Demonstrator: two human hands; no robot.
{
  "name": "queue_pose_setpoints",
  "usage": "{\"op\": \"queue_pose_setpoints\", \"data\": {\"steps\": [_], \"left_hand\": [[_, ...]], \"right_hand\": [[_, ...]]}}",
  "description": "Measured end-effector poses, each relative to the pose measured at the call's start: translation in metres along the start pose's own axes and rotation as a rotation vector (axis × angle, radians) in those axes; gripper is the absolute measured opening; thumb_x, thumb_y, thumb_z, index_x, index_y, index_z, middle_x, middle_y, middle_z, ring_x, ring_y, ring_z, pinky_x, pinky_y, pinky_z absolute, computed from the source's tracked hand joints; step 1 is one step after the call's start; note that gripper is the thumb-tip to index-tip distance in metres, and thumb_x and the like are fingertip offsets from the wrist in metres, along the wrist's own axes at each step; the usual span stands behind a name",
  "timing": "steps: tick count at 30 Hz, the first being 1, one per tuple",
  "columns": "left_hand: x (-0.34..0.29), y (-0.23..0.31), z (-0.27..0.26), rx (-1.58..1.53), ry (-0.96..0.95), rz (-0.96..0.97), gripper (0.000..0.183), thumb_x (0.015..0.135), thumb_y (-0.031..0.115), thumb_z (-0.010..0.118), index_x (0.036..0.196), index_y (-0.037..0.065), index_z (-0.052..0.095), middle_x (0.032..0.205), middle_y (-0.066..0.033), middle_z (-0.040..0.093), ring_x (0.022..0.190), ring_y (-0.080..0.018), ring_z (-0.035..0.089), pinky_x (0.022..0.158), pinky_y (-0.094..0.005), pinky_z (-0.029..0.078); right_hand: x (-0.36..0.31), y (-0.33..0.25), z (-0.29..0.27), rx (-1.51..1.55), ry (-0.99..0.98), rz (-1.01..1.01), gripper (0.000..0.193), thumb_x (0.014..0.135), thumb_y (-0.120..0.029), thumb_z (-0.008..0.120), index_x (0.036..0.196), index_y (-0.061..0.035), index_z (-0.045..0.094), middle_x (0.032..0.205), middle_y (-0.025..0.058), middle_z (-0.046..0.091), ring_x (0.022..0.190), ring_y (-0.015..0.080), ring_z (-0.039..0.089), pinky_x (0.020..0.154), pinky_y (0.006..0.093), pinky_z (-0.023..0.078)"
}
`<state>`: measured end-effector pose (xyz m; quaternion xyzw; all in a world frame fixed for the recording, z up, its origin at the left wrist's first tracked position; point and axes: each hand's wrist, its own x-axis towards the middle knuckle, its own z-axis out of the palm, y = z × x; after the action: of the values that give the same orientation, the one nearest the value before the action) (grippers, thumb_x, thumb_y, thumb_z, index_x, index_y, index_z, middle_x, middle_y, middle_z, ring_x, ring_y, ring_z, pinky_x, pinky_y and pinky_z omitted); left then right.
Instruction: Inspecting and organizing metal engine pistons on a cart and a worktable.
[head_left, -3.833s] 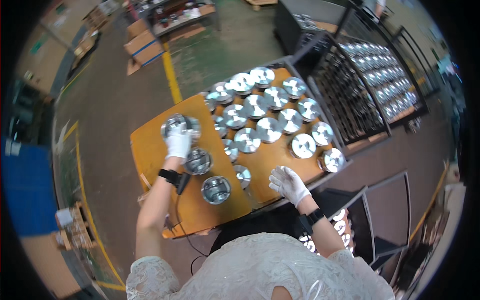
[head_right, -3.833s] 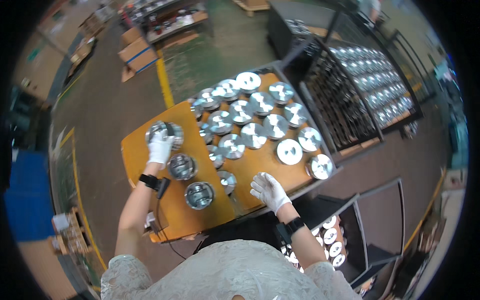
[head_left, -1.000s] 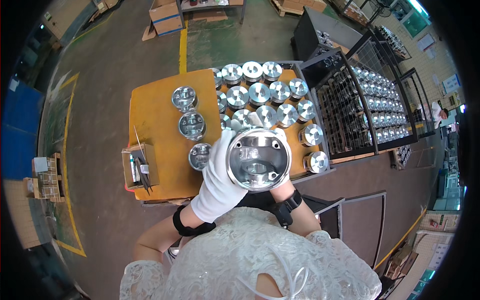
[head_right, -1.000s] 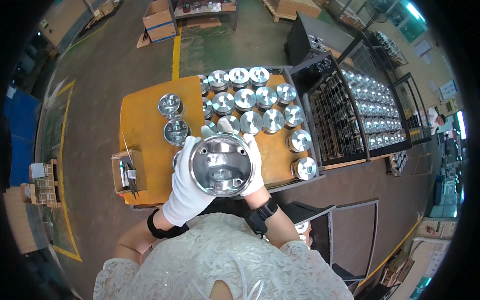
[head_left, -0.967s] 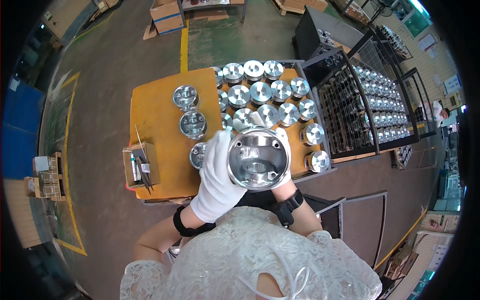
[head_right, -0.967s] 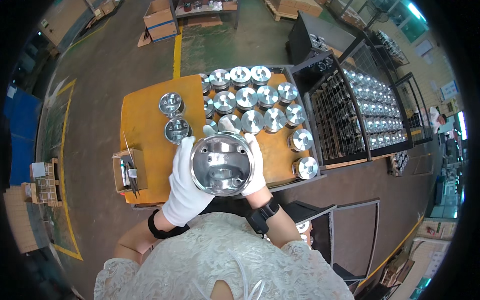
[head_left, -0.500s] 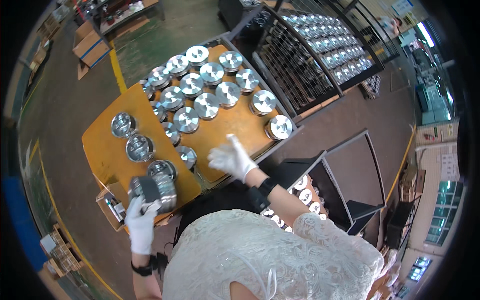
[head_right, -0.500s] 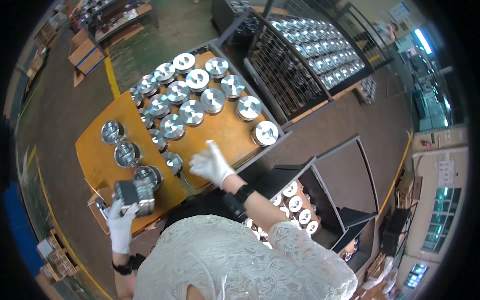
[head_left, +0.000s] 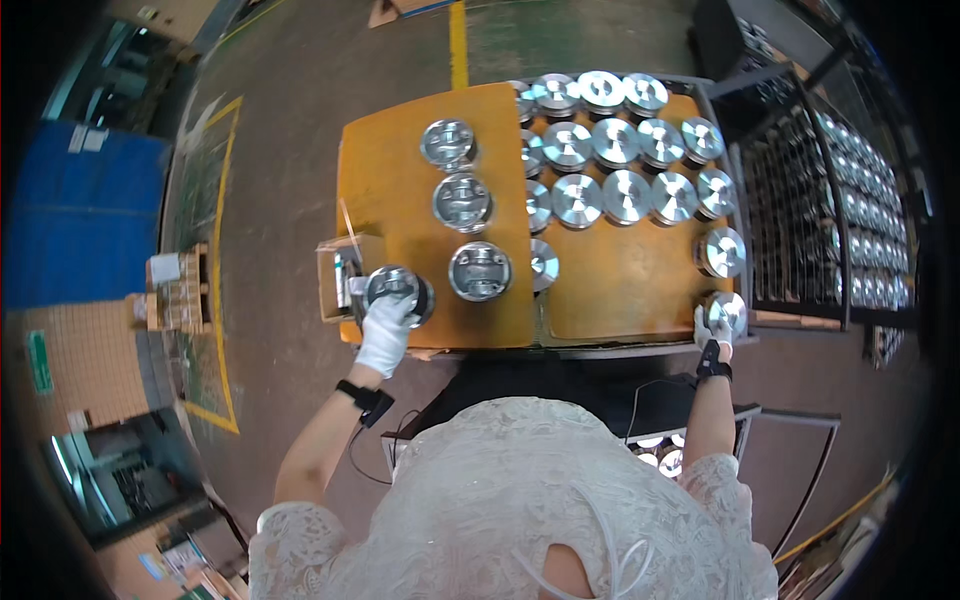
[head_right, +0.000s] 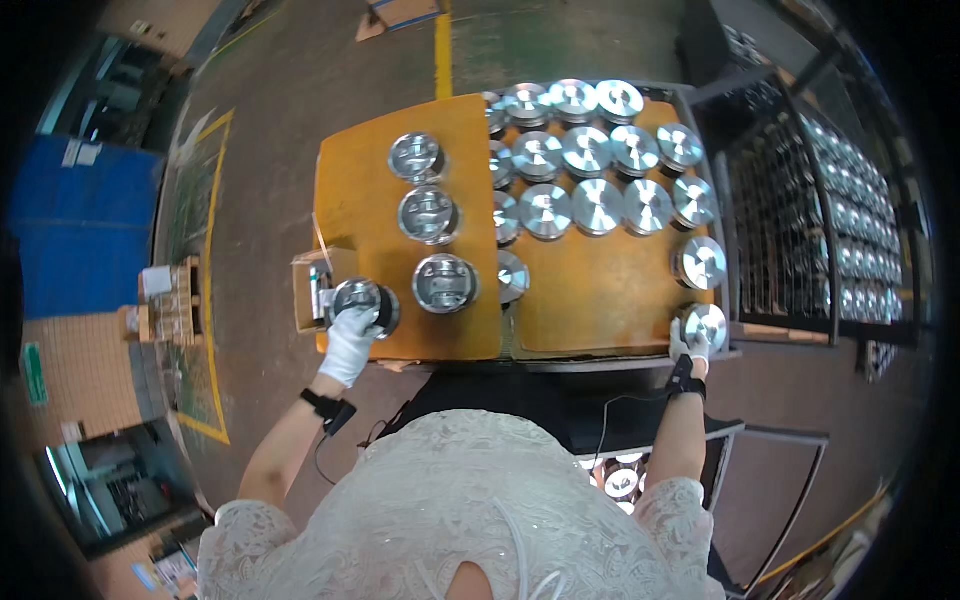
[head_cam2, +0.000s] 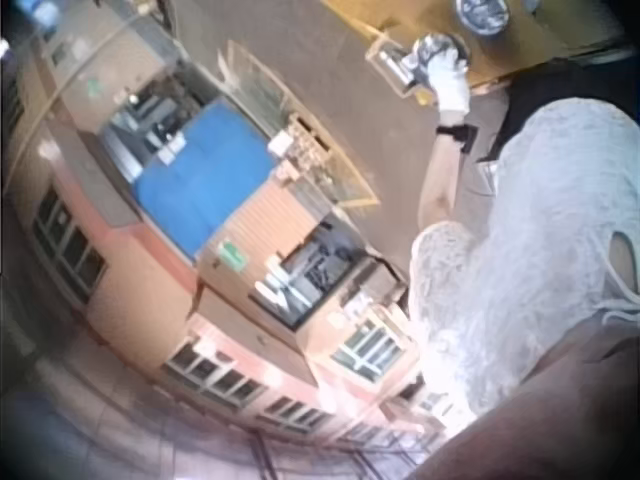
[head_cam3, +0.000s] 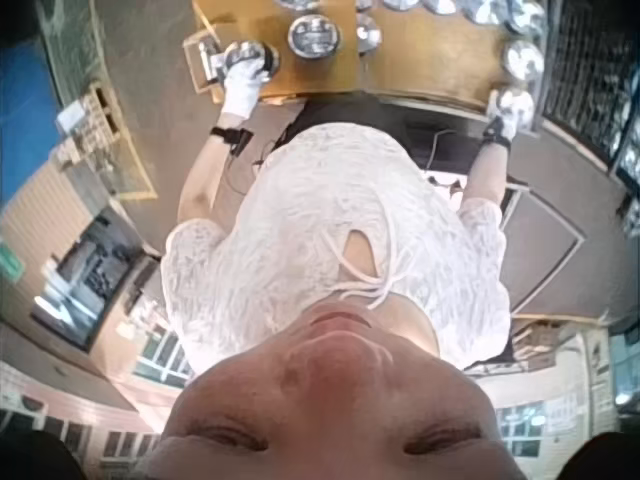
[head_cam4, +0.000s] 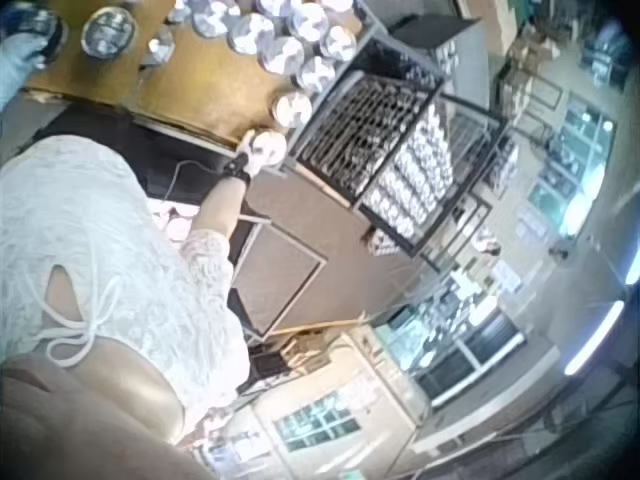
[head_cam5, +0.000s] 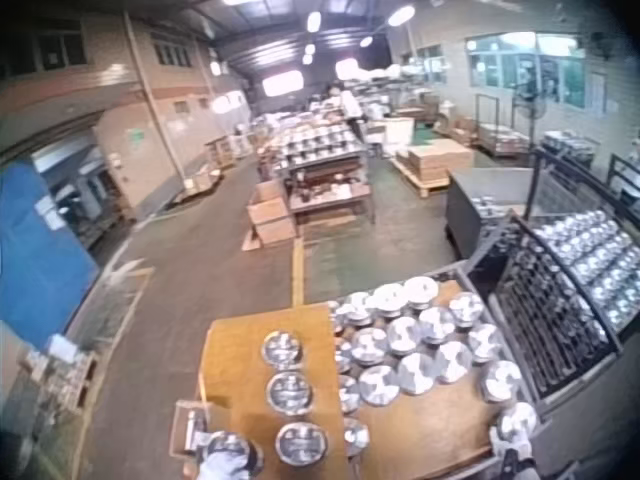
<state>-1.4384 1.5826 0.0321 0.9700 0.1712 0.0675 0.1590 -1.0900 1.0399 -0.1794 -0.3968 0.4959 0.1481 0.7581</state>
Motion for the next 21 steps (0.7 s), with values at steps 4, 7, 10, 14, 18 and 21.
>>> {"op": "queue_pose_setpoints", "data": {"steps": [4, 7, 10, 14, 18, 21], "left_hand": [[0.002, -0.005, 0.021, 0.005, 0.005, -0.046, 0.035, 0.069, 0.008, 0.07, 0.103, 0.007, 0.067, 0.096, -0.0151, 0.063, 0.093, -0.0346, 0.056, 0.084, -0.0418, 0.046], [0.024, 0.003, 0.046, 0.044, -0.045, -0.004, 0.037, 0.07, 0.009, 0.069, 0.107, 0.01, 0.065, 0.098, -0.0142, 0.062, 0.093, -0.0363, 0.055, 0.085, -0.0431, 0.046], [0.034, -0.003, 0.07, -0.03, 0.035, 0.077, 0.039, 0.072, 0.007, 0.067, 0.11, 0.011, 0.064, 0.103, -0.014, 0.062, 0.097, -0.0374, 0.053, 0.087, -0.0448, 0.044], [0.013, -0.025, 0.064, -0.14, 0.08, 0.024, 0.041, 0.072, 0.001, 0.066, 0.111, 0.012, 0.065, 0.115, -0.0135, 0.061, 0.109, -0.0363, 0.053, 0.094, -0.0422, 0.044], [0.037, 0.017, 0.034, 0.078, 0.03, -0.055, 0.043, 0.07, 0.006, 0.069, 0.113, 0.008, 0.062, 0.105, -0.0133, 0.061, 0.095, -0.0346, 0.057, 0.086, -0.0437, 0.045], [0.032, 0.035, 0.015, 0.119, 0.066, -0.142, 0.041, 0.073, 0.011, 0.069, 0.113, 0.009, 0.061, 0.101, -0.0135, 0.06, 0.092, -0.034, 0.057, 0.085, -0.0434, 0.045]], "right_hand": [[0.007, -0.018, 0.006, 0.605, 0.087, 0.262, 0.044, 0.088, -0.02, 0.06, 0.13, -0.0114, 0.051, 0.129, 0.0088, 0.054, 0.12, 0.0261, 0.048, 0.098, 0.0504, 0.047], [0.027, -0.04, -0.044, 0.651, 0.119, 0.285, 0.036, 0.083, -0.009, 0.064, 0.118, -0.0066, 0.06, 0.124, 0.0111, 0.055, 0.116, 0.0321, 0.05, 0.097, 0.0489, 0.049], [0.004, -0.03, -0.055, 0.487, -0.057, 0.375, 0.035, 0.085, -0.005, 0.06, 0.12, -0.0013, 0.055, 0.126, 0.0161, 0.053, 0.117, 0.033, 0.051, 0.099, 0.0474, 0.047], [-0.117, 0.056, 0.039, 0.597, -0.099, 0.59, 0.037, 0.086, 0.0, 0.055, 0.123, 0.0034, 0.049, 0.124, 0.022, 0.052, 0.12, 0.0367, 0.049, 0.102, 0.0467, 0.044], [-0.186, 0.078, 0.071, 0.279, -0.475, 0.44, 0.061, 0.08, 0.01, 0.047, 0.135, -0.0017, 0.025, 0.133, 0.0225, 0.037, 0.117, 0.0442, 0.046, 0.097, 0.0593, 0.045], [-0.249, 0.082, 0.113, 0.102, -0.468, 0.399, 0.061, 0.078, 0.01, 0.051, 0.134, -0.0004, 0.027, 0.133, 0.0207, 0.037, 0.119, 0.0426, 0.044, 0.098, 0.0578, 0.046]]}}
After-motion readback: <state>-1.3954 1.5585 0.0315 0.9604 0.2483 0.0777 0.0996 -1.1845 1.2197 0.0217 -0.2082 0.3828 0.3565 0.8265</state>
